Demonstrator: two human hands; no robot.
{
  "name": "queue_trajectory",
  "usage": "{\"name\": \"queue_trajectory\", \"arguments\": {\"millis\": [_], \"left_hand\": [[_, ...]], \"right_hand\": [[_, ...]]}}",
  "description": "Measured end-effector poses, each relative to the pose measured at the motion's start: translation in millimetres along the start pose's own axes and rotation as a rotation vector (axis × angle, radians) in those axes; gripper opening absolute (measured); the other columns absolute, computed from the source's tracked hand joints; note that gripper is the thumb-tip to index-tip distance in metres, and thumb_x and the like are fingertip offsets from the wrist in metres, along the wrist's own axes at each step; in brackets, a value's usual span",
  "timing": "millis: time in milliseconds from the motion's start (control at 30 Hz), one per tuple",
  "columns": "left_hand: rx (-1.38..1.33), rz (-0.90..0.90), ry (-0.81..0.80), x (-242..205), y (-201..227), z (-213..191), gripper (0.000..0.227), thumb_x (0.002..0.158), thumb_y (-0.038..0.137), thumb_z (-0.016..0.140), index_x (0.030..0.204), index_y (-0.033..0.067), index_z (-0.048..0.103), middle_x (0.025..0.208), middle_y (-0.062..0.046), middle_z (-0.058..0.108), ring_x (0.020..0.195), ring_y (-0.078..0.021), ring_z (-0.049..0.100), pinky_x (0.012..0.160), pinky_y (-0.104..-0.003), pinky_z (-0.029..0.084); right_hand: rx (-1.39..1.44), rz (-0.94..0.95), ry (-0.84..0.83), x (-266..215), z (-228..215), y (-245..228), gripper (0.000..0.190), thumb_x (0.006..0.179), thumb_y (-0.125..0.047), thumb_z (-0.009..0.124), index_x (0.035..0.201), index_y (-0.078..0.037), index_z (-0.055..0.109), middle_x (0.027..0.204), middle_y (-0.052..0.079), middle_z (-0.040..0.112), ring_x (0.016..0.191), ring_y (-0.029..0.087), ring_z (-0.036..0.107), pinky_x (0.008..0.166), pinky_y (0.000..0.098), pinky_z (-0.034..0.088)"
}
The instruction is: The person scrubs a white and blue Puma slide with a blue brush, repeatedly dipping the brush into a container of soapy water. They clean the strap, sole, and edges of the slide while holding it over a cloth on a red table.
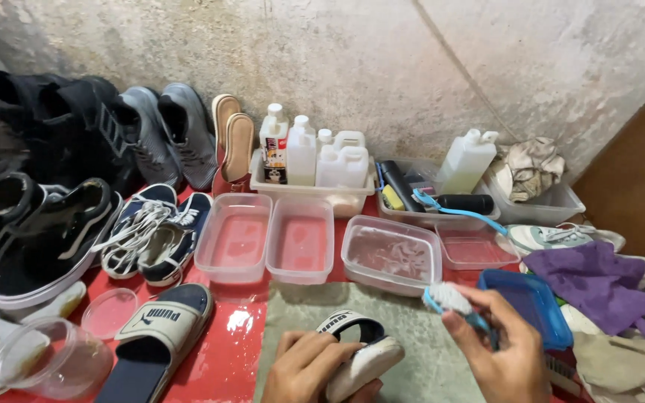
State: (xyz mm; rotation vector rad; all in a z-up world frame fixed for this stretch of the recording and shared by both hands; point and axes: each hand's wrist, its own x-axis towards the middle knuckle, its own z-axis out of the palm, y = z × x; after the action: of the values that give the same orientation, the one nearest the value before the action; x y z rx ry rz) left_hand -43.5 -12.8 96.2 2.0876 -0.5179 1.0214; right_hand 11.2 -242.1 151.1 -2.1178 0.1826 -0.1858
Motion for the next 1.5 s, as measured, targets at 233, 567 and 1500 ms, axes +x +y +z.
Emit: {"name": "queue_trajectory", "arguments": {"millis": [233,567,1500], "left_hand": [[0.167,0.127,0.03,-17.4,4.7,10.3,0.017,0.093,0.035,0.07,0.092,0.0186,0.07,0.077,0.004,0.057,0.064,-0.0157,0.051,0.065,-0.033,0.033],[0.13,0.092,-0.038,-24.6,6.3,21.1,0.022,0.099,0.038,0.067,0.093,0.0171,0.072,0.076,0.003,0.056,0.067,-0.0159,0.054,0.067,-0.034,0.032],[-0.013,0.138,-0.273,-57.9,0.4,20.7,0.019,0.108,0.026,0.059,0.098,0.0184,0.073,0.075,0.003,0.053,0.07,-0.0172,0.05,0.072,-0.038,0.03]], "right_hand": [[0.21,-0.24,0.181,-52.7,21.8,35.8,0.036,0.078,-0.027,0.077,0.104,-0.002,0.079,0.091,0.007,0.078,0.076,0.017,0.07,0.066,0.0264,0.052],[-0.154,-0.58,0.19,-65.3,37.2,56.7,0.039,0.073,-0.033,0.081,0.111,-0.026,0.081,0.101,-0.004,0.072,0.086,0.008,0.072,0.082,0.0237,0.055],[-0.024,-0.732,0.034,-87.9,28.9,19.1,0.016,0.08,-0.021,0.071,0.079,-0.029,0.085,0.073,-0.008,0.062,0.053,0.005,0.054,0.057,0.0219,0.038]]}}
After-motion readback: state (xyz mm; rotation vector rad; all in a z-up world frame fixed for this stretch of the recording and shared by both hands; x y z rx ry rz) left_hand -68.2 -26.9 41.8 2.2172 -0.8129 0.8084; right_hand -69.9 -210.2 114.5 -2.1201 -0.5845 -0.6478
